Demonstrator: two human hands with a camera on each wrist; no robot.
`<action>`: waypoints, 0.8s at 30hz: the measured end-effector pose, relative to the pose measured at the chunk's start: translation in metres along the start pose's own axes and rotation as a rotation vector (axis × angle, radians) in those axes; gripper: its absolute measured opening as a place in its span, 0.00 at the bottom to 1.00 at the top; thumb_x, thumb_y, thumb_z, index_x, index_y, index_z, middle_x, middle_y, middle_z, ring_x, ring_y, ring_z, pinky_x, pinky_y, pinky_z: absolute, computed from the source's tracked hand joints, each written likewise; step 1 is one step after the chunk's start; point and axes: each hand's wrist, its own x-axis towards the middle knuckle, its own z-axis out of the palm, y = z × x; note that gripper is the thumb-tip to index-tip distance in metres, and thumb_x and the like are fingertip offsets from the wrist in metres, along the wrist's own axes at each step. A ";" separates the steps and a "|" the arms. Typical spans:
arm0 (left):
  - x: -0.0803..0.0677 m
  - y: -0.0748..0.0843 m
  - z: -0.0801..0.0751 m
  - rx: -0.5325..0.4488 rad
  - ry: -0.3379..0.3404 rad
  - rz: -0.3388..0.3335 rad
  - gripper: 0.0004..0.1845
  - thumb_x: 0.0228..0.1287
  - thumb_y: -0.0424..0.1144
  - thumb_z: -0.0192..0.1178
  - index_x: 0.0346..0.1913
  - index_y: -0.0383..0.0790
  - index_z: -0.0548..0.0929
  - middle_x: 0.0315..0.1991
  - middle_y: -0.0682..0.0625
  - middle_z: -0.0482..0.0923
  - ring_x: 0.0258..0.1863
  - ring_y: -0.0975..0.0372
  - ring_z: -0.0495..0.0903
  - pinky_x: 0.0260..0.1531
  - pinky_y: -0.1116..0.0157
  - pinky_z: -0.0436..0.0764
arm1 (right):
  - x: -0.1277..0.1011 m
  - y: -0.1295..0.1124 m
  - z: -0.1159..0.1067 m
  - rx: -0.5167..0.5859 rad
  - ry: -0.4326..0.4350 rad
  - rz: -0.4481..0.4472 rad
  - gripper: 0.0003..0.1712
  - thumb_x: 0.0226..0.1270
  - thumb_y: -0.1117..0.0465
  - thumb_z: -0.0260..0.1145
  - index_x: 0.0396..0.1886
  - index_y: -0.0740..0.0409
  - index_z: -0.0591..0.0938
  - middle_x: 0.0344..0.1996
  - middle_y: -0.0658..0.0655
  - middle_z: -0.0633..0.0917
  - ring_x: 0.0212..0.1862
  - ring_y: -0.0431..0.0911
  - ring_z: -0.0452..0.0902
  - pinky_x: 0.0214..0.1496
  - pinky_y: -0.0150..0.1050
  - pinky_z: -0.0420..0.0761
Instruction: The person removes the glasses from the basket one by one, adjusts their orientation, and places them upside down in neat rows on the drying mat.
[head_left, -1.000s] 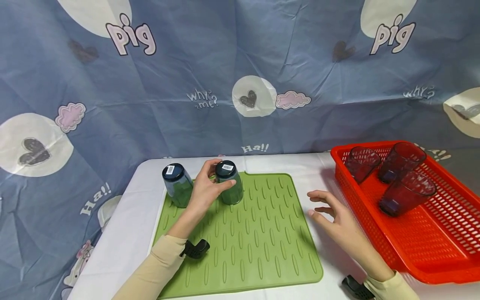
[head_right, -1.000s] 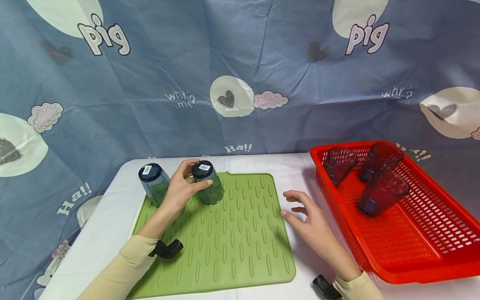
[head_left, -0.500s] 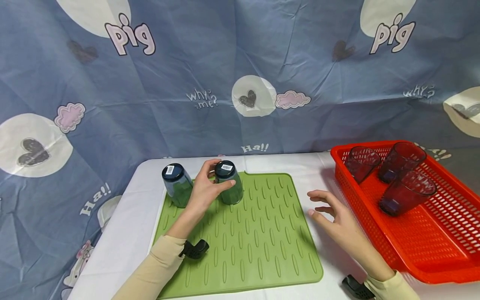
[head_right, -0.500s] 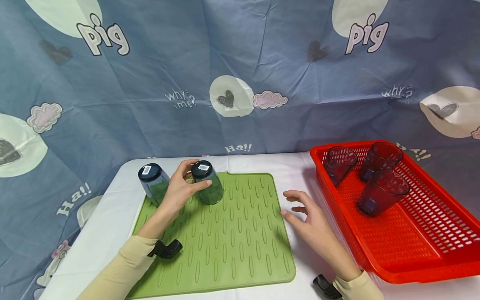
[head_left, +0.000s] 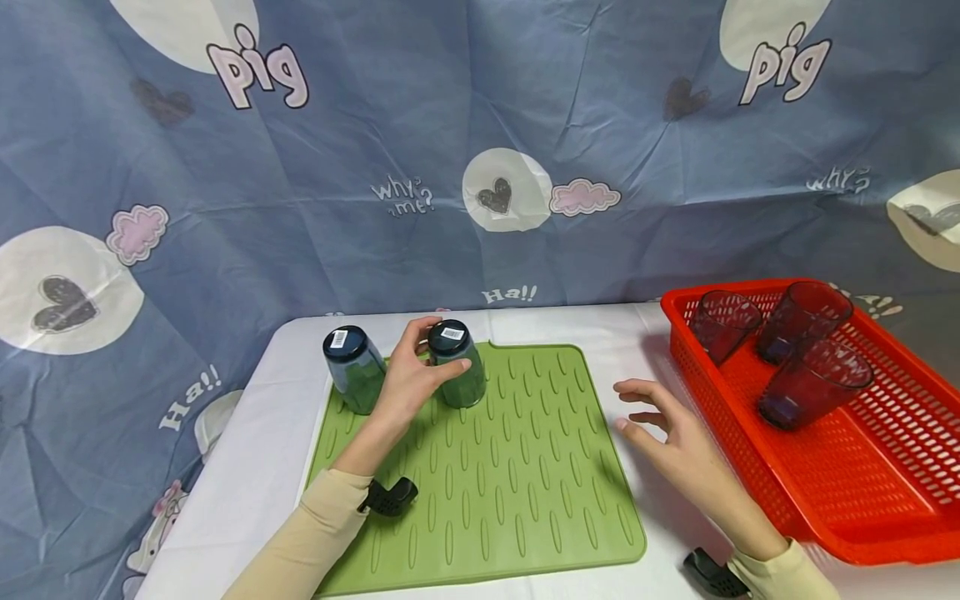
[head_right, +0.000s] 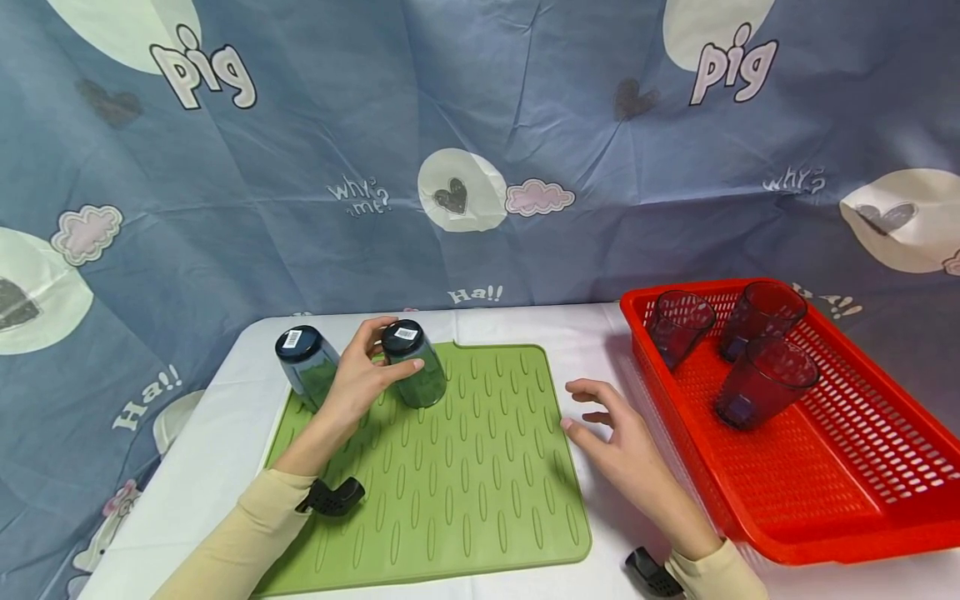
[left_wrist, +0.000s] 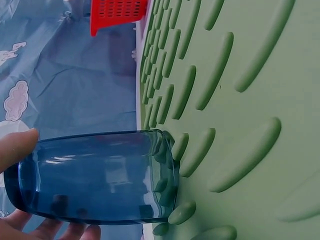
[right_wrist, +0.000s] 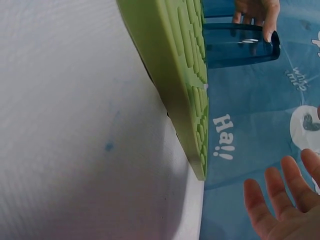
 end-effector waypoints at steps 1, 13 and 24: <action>0.002 -0.003 0.000 -0.001 0.001 -0.006 0.39 0.54 0.27 0.70 0.69 0.35 0.66 0.61 0.37 0.71 0.63 0.46 0.68 0.61 0.49 0.69 | 0.000 0.000 0.000 0.003 0.000 -0.002 0.23 0.65 0.69 0.68 0.59 0.58 0.76 0.56 0.50 0.78 0.57 0.50 0.74 0.55 0.34 0.78; 0.017 -0.038 -0.001 -0.003 0.014 0.022 0.41 0.50 0.34 0.75 0.68 0.46 0.68 0.59 0.44 0.73 0.60 0.52 0.70 0.58 0.52 0.71 | 0.000 0.001 0.001 0.012 0.007 -0.014 0.23 0.64 0.71 0.68 0.58 0.59 0.76 0.55 0.51 0.79 0.57 0.50 0.74 0.55 0.33 0.78; 0.009 -0.034 -0.010 0.015 0.010 0.027 0.40 0.53 0.37 0.75 0.68 0.48 0.67 0.62 0.46 0.69 0.61 0.53 0.69 0.62 0.47 0.67 | -0.001 0.000 0.002 0.001 0.007 0.015 0.24 0.65 0.69 0.68 0.60 0.57 0.76 0.56 0.50 0.78 0.56 0.47 0.74 0.55 0.32 0.78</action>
